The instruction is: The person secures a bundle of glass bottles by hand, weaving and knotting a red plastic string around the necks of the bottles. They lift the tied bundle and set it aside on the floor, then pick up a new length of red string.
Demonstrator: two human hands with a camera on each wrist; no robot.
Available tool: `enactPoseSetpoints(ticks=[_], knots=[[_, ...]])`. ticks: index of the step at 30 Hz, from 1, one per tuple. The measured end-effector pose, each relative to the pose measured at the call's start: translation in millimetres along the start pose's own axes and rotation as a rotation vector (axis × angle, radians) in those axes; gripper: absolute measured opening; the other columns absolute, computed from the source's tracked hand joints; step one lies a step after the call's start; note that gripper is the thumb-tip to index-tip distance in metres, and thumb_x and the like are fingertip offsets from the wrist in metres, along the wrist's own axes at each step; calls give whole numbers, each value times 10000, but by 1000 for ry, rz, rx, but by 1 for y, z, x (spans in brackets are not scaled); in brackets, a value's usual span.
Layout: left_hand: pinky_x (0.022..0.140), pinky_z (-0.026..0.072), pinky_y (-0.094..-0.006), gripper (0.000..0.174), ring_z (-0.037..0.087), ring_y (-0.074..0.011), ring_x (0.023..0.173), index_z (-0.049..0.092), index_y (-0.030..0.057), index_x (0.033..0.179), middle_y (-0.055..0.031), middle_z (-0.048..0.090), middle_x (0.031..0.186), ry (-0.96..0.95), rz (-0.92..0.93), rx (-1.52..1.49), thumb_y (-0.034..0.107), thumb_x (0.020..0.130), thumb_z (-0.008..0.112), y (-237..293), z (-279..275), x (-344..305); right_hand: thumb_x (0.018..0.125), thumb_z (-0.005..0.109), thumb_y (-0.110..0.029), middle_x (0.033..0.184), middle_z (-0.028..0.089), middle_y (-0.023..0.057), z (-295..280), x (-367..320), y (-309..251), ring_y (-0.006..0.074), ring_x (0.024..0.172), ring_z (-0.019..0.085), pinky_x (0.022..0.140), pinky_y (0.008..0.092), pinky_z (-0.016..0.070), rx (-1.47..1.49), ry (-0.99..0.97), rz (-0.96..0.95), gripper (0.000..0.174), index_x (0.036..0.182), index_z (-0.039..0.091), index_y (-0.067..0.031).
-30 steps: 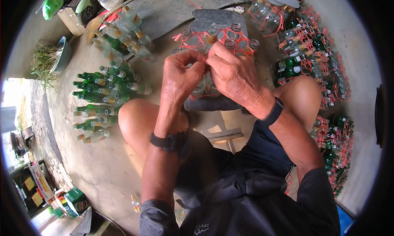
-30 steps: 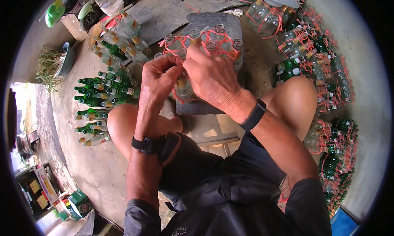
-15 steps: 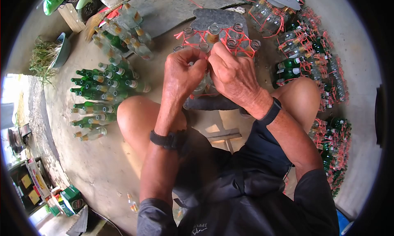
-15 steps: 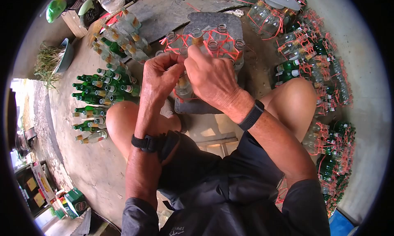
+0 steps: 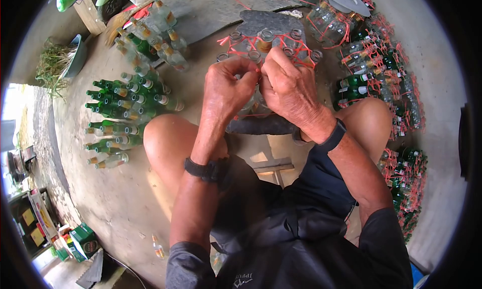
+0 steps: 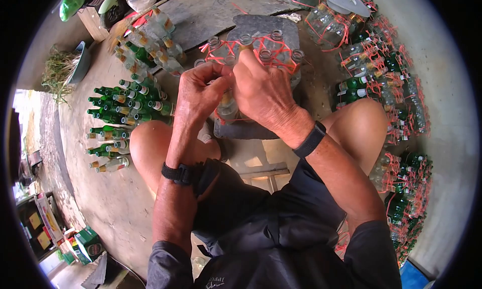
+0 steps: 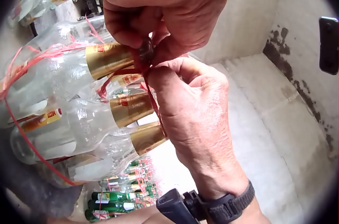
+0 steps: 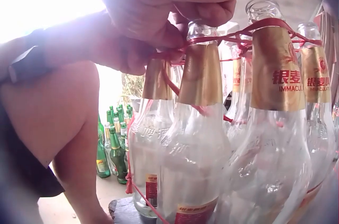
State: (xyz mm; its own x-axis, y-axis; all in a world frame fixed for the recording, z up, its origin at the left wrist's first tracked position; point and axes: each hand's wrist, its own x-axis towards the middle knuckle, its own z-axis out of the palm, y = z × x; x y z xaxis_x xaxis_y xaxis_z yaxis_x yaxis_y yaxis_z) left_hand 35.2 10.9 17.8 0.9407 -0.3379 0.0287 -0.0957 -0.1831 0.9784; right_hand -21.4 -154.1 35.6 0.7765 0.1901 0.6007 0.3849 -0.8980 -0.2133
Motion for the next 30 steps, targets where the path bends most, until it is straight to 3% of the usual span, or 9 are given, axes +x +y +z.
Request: enactPoseSetpoints(ticks=[10,18,29,30], knots=[[779,589,-350,191,755,-166,811,807,8,971,-134,812,882,-10,-11,-49,100,852,689,-1,2,-1,827,742,57,938,601,92,-11,0,3,348,795,675,658,454,538,94,-67,51,197,868,577,-44],[771,575,-352,186,730,-161,799,793,-6,960,-137,796,856,-21,-7,-61,99,858,677,-2,2,-1,865,732,28,1003,629,96,-18,-1,-2,344,851,704,716,446,573,97,-141,62,131,965,668,-26],[748,562,-360,192,689,-153,769,798,-1,970,-128,777,830,-36,-46,-62,108,862,682,-3,1,0,909,693,14,1006,609,117,-14,0,0,352,764,697,634,471,538,-12,-196,3,105,954,608,-29],[680,506,-295,146,627,-86,735,790,0,966,-50,755,827,-38,-36,-48,89,896,697,-2,1,-1,907,690,15,1005,606,121,-14,1,0,360,745,690,618,473,529,-11,-203,-5,116,949,591,-30]])
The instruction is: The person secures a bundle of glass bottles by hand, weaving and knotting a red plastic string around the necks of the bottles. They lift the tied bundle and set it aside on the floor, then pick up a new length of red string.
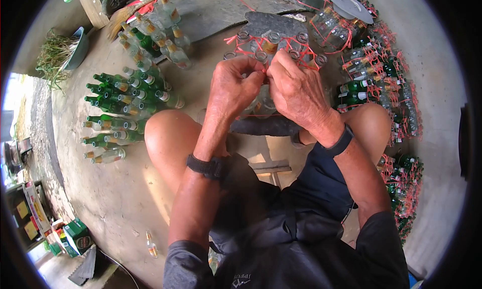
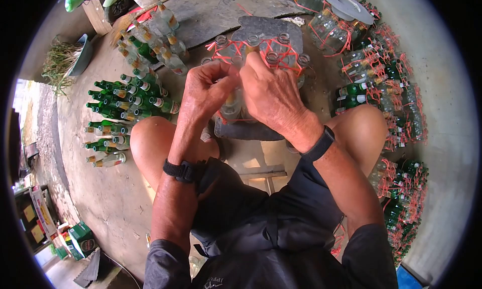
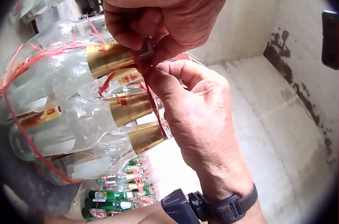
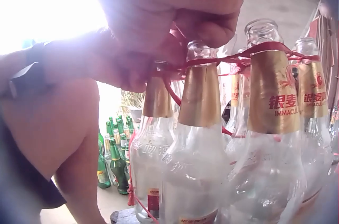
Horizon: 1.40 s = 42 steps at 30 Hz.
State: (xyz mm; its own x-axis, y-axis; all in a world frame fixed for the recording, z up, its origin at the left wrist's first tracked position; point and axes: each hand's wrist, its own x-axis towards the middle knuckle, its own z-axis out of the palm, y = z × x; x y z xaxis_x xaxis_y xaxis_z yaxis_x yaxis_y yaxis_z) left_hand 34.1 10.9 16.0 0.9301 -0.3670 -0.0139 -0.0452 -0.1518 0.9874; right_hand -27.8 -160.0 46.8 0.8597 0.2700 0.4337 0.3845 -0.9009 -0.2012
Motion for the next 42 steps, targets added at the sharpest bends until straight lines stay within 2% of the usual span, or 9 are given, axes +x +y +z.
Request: enactPoseSetpoints(ticks=[8,10,19,23,25,26,28,37,42], knots=[[616,444,-237,128,556,-22,706,785,-3,985,29,727,826,-5,6,21,87,938,708,-1,0,0,873,703,23,995,594,126,-3,-4,-4,375,741,677,604,478,525,35,20,2,150,934,575,-27],[782,578,-375,210,738,-210,800,826,56,982,-127,795,891,7,-6,73,164,843,711,-1,-1,1,867,704,25,1001,595,126,-6,-8,-8,379,742,674,607,481,528,33,5,10,154,934,574,-26],[793,583,-406,224,761,-285,817,845,104,969,-148,789,889,-27,-14,167,218,834,707,-1,0,0,830,721,22,1026,596,111,3,-29,-24,369,776,679,593,475,542,31,70,68,216,976,572,-32],[791,585,-408,223,764,-280,813,848,104,975,-148,792,889,-38,2,172,217,836,714,-3,0,0,823,695,72,1015,586,132,15,-45,-34,395,773,661,608,493,533,82,147,142,240,994,564,-34],[616,428,-257,221,512,-18,704,834,18,1014,64,651,753,-40,46,144,224,989,758,-3,1,0,820,681,92,1010,582,141,18,-47,-37,405,771,653,615,499,529,125,204,176,249,998,560,-33],[616,428,-257,221,512,-18,704,834,18,1014,64,651,753,-44,48,145,224,989,758,-3,0,0,840,693,43,993,577,134,19,-48,-39,401,751,665,603,488,543,130,223,184,197,970,570,-39],[779,583,-403,223,761,-255,804,849,101,993,-137,796,882,-38,1,157,210,846,723,2,-1,0,859,705,-7,977,572,128,22,-51,-43,398,732,677,591,478,558,132,247,196,154,942,581,-44],[755,575,-378,222,747,-212,783,841,75,1005,-121,797,875,-35,-3,137,181,853,719,5,-2,-3,840,651,127,958,557,152,35,-60,-42,354,729,616,649,442,523,310,290,231,208,979,569,-5],[718,560,-361,226,707,-156,742,835,50,1009,-112,782,837,-30,-38,128,177,860,723,5,0,-2,919,650,99,930,615,120,49,-69,-44,224,687,615,606,377,533,451,337,376,123,992,597,16]])
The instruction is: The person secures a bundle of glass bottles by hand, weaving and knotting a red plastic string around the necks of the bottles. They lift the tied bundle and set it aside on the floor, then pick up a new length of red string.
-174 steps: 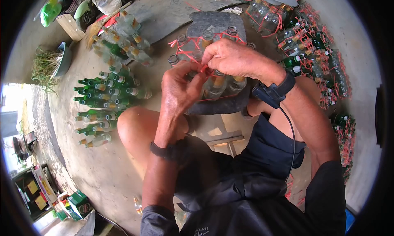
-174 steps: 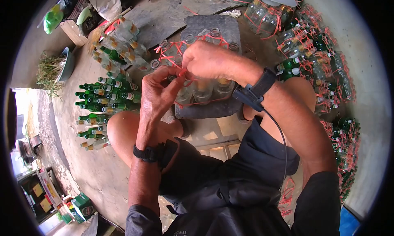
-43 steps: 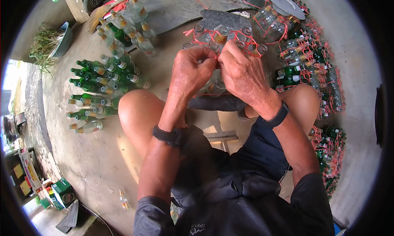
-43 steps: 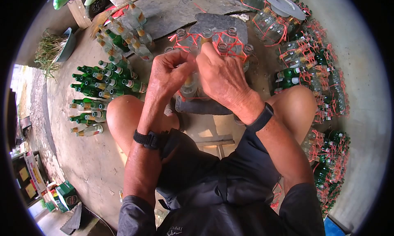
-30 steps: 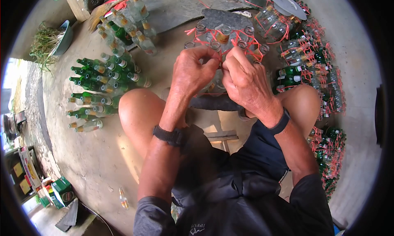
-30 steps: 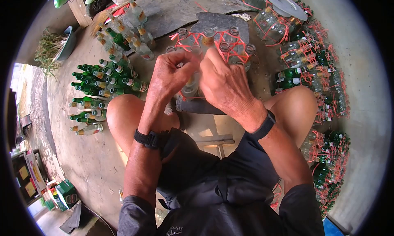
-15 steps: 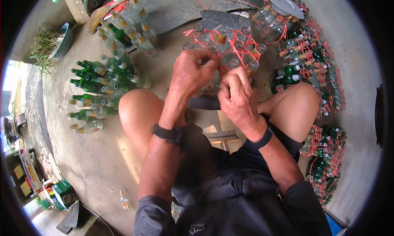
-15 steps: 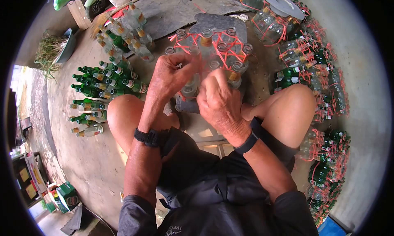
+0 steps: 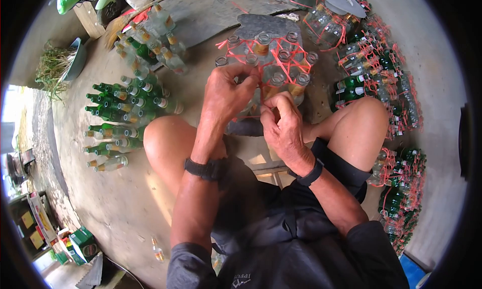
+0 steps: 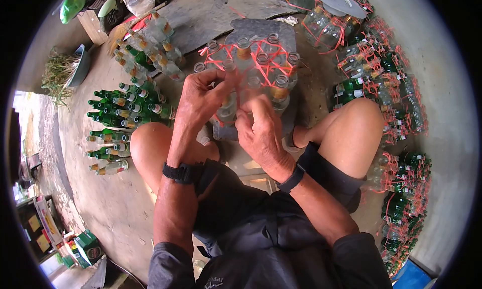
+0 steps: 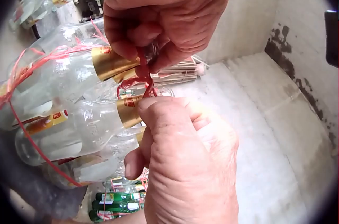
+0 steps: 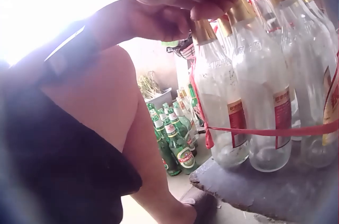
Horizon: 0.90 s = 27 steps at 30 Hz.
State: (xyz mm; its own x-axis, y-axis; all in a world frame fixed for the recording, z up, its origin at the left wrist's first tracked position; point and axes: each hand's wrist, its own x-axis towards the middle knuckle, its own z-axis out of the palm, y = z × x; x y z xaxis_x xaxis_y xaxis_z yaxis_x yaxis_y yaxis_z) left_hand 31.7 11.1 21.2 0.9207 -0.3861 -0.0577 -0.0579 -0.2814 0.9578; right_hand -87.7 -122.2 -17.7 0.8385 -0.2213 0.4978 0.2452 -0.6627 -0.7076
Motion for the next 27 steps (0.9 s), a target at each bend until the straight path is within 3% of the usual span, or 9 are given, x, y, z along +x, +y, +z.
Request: enactPoseSetpoints(ticks=[1,4,6,15,17,19,21,25,27], knots=[[698,554,-360,227,690,-142,723,833,45,1011,-105,771,816,2,-7,-16,178,863,725,-1,0,1,919,650,99,930,615,120,3,-4,3,224,687,615,606,377,533,0,6,1,123,992,597,16],[668,538,-360,231,662,-125,691,827,26,1011,-94,738,774,-5,-45,-15,184,876,725,0,-1,-1,1014,633,-25,923,679,102,5,-12,1,159,639,607,567,339,553,233,-24,379,55,1033,627,27],[628,533,-359,229,654,-124,665,826,22,1008,-86,723,752,0,-23,-26,184,882,724,-2,0,0,1074,605,-157,909,710,91,-4,-7,-6,121,607,609,538,313,564,391,-143,551,192,1052,649,29],[453,484,-339,223,579,-100,508,817,27,1045,-55,677,669,-8,-51,-56,187,929,713,9,-2,-6,1110,557,-246,714,624,38,-7,19,-32,90,574,586,497,291,523,530,-205,756,325,920,664,-4],[453,480,-336,222,572,-97,498,815,27,1050,-55,676,667,-7,-50,-56,186,937,709,11,-1,-7,1088,587,-250,683,604,48,-6,18,-28,106,575,575,504,308,513,557,-201,767,313,910,667,-6],[597,463,-254,184,545,-36,666,806,-11,1082,36,663,767,-26,-85,-32,128,975,749,14,-3,-9,1067,617,-254,652,585,57,1,13,-19,122,575,564,510,325,502,584,-200,775,303,899,670,-7],[588,491,-298,200,581,-69,630,808,-2,1063,-19,681,732,-10,-41,-18,145,949,735,6,-2,-7,1046,623,-178,639,538,112,11,9,-7,134,571,494,535,370,457,389,-55,327,258,868,633,7],[642,535,-346,216,626,-106,640,807,0,1045,-95,715,718,17,11,-38,154,914,732,0,1,-7,1014,628,-112,645,501,173,4,12,-9,196,561,445,559,408,431,306,-116,320,217,842,594,16],[652,515,-297,182,598,-70,694,800,-10,1063,-37,717,786,2,5,-17,114,947,734,1,0,-7,998,633,-93,651,507,214,2,13,-7,300,546,442,553,409,438,273,-163,300,202,829,585,5]])
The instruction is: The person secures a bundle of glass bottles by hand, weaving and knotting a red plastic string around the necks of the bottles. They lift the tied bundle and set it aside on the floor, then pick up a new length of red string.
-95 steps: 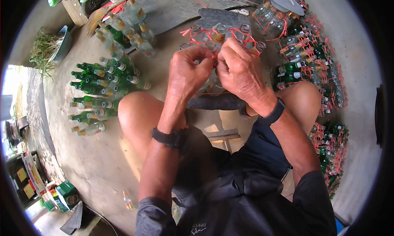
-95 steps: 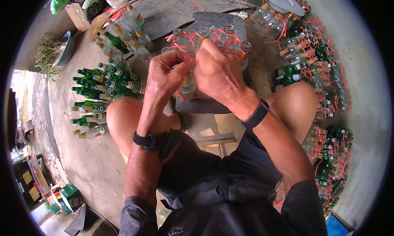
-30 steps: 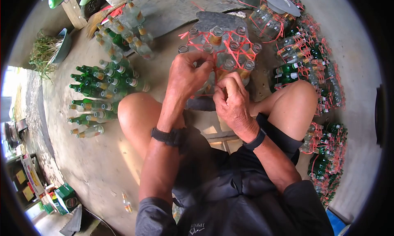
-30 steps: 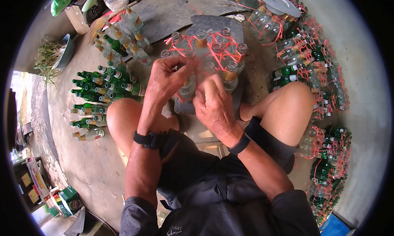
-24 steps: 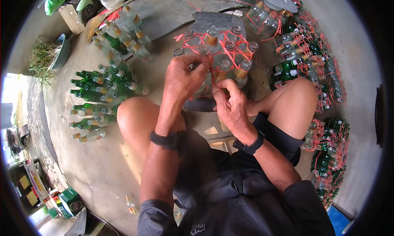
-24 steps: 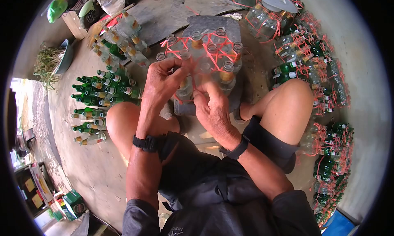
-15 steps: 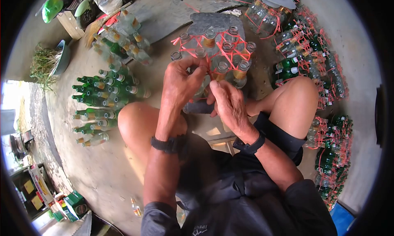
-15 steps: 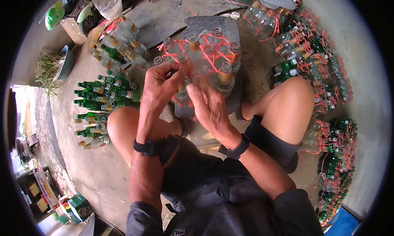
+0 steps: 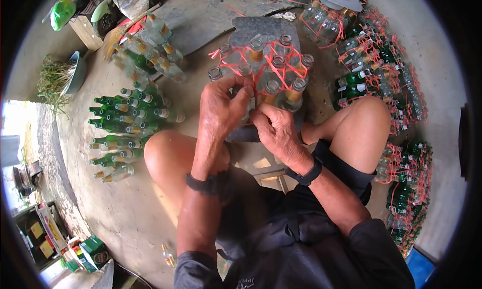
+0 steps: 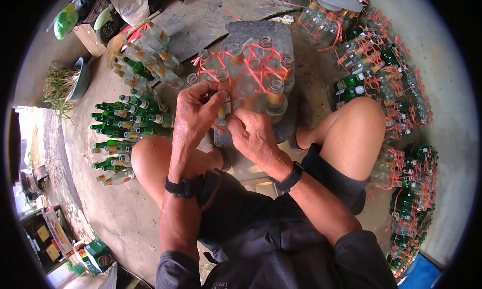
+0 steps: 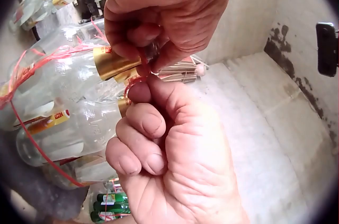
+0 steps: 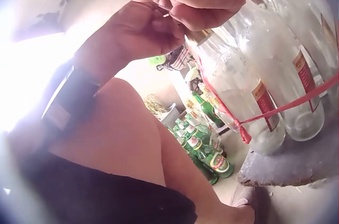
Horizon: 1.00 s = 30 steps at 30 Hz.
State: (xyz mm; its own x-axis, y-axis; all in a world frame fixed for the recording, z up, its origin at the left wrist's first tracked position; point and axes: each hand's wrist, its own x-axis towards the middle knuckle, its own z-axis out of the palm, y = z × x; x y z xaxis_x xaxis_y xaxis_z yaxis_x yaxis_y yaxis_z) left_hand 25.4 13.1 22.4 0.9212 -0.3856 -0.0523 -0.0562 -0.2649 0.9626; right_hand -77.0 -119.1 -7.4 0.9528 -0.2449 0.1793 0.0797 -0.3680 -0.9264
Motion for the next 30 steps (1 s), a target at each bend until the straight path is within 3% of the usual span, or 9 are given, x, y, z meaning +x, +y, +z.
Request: enactPoseSetpoints(ticks=[1,6,8,10,12,22,24,28,30], knots=[[662,495,-249,149,571,-35,747,794,-20,1081,20,720,853,-17,-7,22,74,981,736,0,0,0,998,633,-93,651,507,214,-1,0,0,300,546,442,553,409,438,0,-2,-1,202,829,585,5],[677,518,-289,166,604,-71,726,800,-11,1058,-36,731,809,9,31,9,99,948,743,-3,1,0,964,657,-58,703,577,256,-3,0,7,509,691,578,560,452,465,-69,-11,-103,149,840,597,0],[661,537,-329,181,620,-99,671,806,0,1037,-88,729,747,30,35,-1,122,917,745,-2,2,-1,956,661,-50,715,588,258,-4,1,7,511,726,602,562,459,470,-80,-24,-97,140,841,598,-1],[698,500,-246,144,595,-40,792,794,-26,1076,15,736,881,-19,-5,-21,79,988,749,0,0,-1,948,665,-42,726,600,260,-7,2,9,512,760,627,565,466,475,-95,-38,-93,131,843,600,-1],[685,497,-245,143,592,-39,778,794,-24,1078,17,732,872,-14,2,-18,80,991,750,0,0,-2,1001,640,-43,684,595,200,-9,2,13,280,560,580,572,391,475,-119,-55,-114,158,861,605,20],[652,534,-307,192,616,-76,703,806,-26,1072,-43,743,790,-5,-21,-56,102,943,745,3,-1,-2,1012,623,-71,709,573,193,-12,1,5,270,574,546,574,377,463,-107,-78,-72,135,910,654,12],[641,532,-308,193,613,-74,697,805,-26,1074,-43,741,786,-3,-21,-58,103,944,744,1,-1,-1,967,650,-91,738,583,267,-11,2,4,525,760,593,575,471,476,-109,-68,-77,149,853,615,-2],[629,486,-248,149,589,-43,710,795,0,1087,20,718,837,-25,-64,-25,114,1004,746,7,-3,-5,990,660,-119,743,607,249,-12,0,11,501,720,596,597,456,490,-124,-74,-14,169,873,628,-1],[629,485,-249,152,588,-44,710,794,-1,1088,22,717,836,-24,-53,-35,117,1005,746,5,-2,-4,1017,657,-139,737,613,204,-14,0,5,393,635,584,616,421,495,-48,-58,-5,178,907,636,-1]])
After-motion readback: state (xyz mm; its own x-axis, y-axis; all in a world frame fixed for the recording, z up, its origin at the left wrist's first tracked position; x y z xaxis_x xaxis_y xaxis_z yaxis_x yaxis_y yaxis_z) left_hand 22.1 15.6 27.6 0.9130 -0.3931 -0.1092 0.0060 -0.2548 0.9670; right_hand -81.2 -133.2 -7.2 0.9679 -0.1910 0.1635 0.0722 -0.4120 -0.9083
